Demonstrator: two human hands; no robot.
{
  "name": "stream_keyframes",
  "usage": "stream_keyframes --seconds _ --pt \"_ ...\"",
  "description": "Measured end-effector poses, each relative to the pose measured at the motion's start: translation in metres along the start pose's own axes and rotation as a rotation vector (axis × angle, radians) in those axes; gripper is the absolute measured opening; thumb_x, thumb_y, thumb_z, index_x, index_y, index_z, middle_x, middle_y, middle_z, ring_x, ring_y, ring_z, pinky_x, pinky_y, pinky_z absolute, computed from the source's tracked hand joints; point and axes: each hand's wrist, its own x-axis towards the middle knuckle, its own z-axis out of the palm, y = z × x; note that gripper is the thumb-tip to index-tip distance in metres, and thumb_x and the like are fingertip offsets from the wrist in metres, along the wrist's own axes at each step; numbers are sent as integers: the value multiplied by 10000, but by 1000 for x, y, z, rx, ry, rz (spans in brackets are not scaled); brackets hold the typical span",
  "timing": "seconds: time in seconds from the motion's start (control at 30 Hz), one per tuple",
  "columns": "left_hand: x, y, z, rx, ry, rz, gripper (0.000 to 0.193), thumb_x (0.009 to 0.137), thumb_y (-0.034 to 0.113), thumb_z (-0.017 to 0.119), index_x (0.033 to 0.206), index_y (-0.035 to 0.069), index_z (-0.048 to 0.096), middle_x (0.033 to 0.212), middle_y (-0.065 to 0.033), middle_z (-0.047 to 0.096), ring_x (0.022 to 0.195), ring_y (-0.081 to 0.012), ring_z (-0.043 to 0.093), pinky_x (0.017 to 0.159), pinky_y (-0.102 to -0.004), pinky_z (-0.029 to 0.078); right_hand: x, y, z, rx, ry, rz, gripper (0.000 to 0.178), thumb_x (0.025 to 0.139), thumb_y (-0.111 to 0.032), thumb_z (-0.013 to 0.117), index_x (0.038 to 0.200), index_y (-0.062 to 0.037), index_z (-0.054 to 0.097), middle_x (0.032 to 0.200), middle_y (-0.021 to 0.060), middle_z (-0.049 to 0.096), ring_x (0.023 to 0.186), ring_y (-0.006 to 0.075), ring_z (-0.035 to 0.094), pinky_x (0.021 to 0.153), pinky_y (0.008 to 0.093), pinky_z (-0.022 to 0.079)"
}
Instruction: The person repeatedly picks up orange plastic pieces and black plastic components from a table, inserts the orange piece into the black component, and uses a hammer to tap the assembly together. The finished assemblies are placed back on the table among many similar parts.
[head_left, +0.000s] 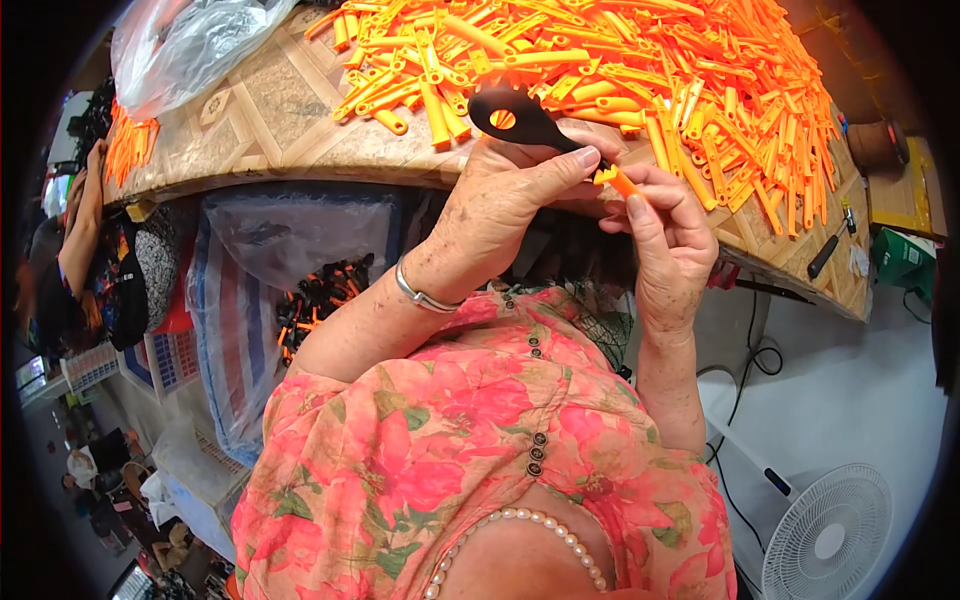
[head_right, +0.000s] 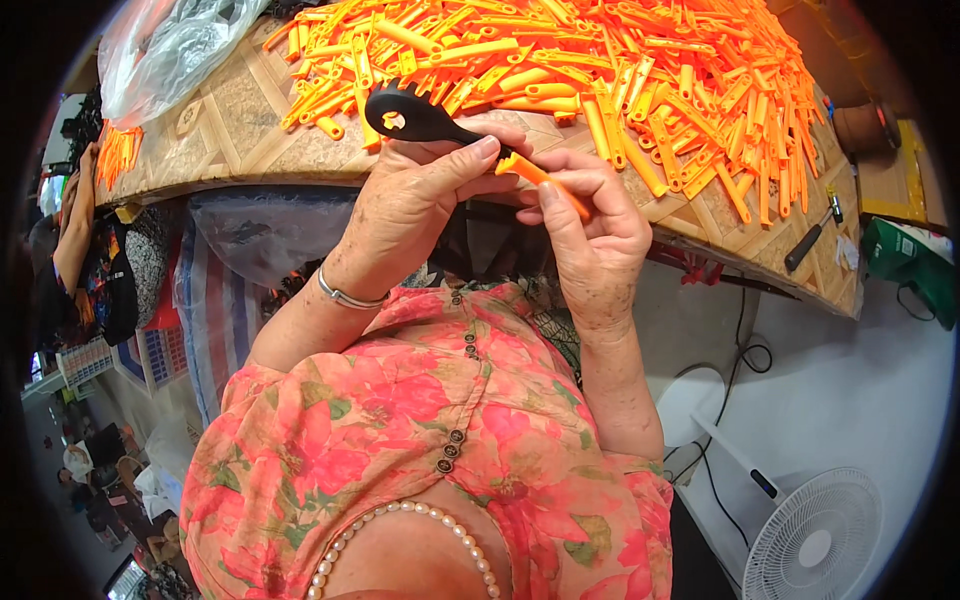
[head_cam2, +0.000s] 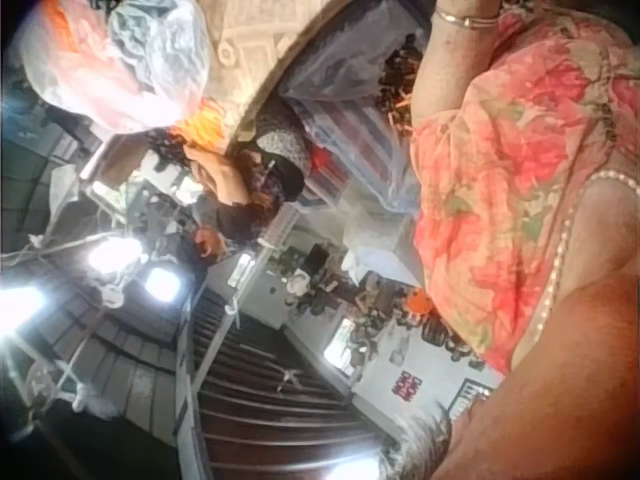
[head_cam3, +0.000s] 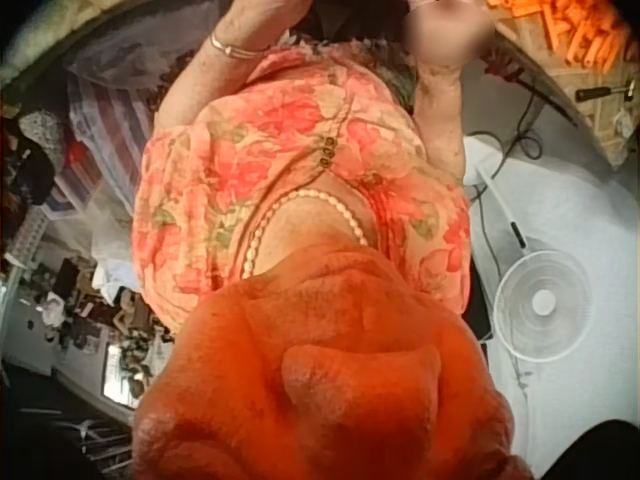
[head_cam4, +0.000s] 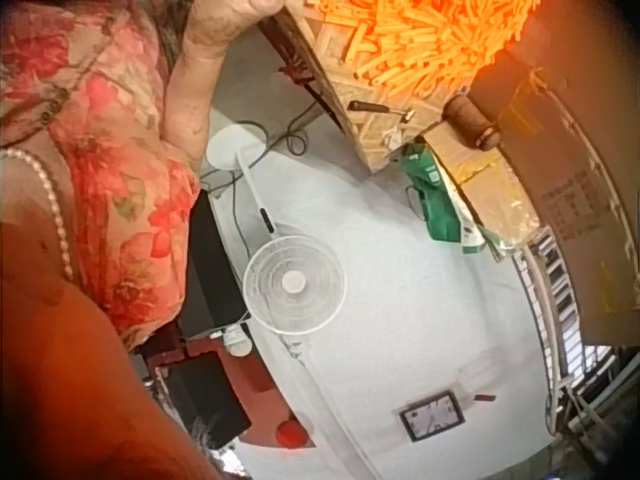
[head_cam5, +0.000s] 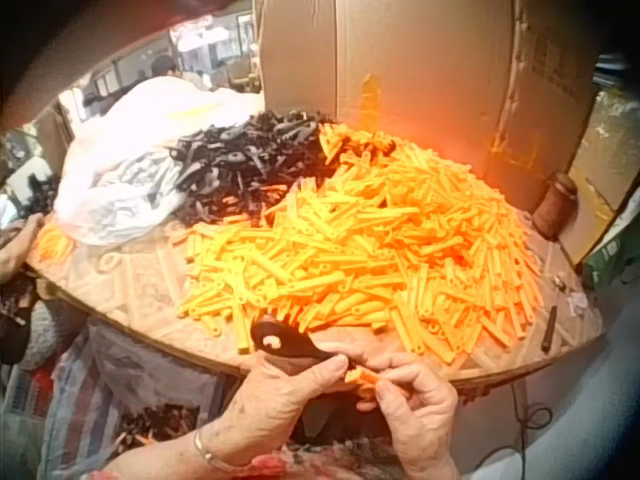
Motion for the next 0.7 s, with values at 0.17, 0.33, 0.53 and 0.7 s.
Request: stream_keyframes --seconds 0.17,0.33,0.53,0.7 --pt "-2 -2 -3 93 21 -64 230 932 101 641 1114 -40 651 1038 -133 689 938 -206 685 818 -327 597 -2 -12 6 -193 116 13 257 909 17 632 1164 -13 645 1034 84 620 788 120 621 684 248 544" --pt "-4 0 3 46 36 -88 240 916 106 658 1086 -63 669 1018 -129 702 895 -171 691 800 -268 590 3 -11 -6 -895 -100 -475 325 901 18 636 1216 -58 667 940 61 608 796 138 580 687 245 491" --pt "-5 0 3 73 78 -124 225 924 95 642 1103 -41 655 1022 -111 690 910 -177 685 824 -291 587 4 -14 -8 -953 -62 -500 307 873 -10 661 1176 -58 679 878 90 622 757 218 603 685 325 499" --pt "-6 0 1 -23 97 -131 224 920 91 644 1099 -44 655 1049 -101 685 895 -186 689 823 -301 592 1 -18 -13 -940 -38 -511 298 876 -19 662 1172 -50 675 867 93 620 741 220 594 685 314 494"
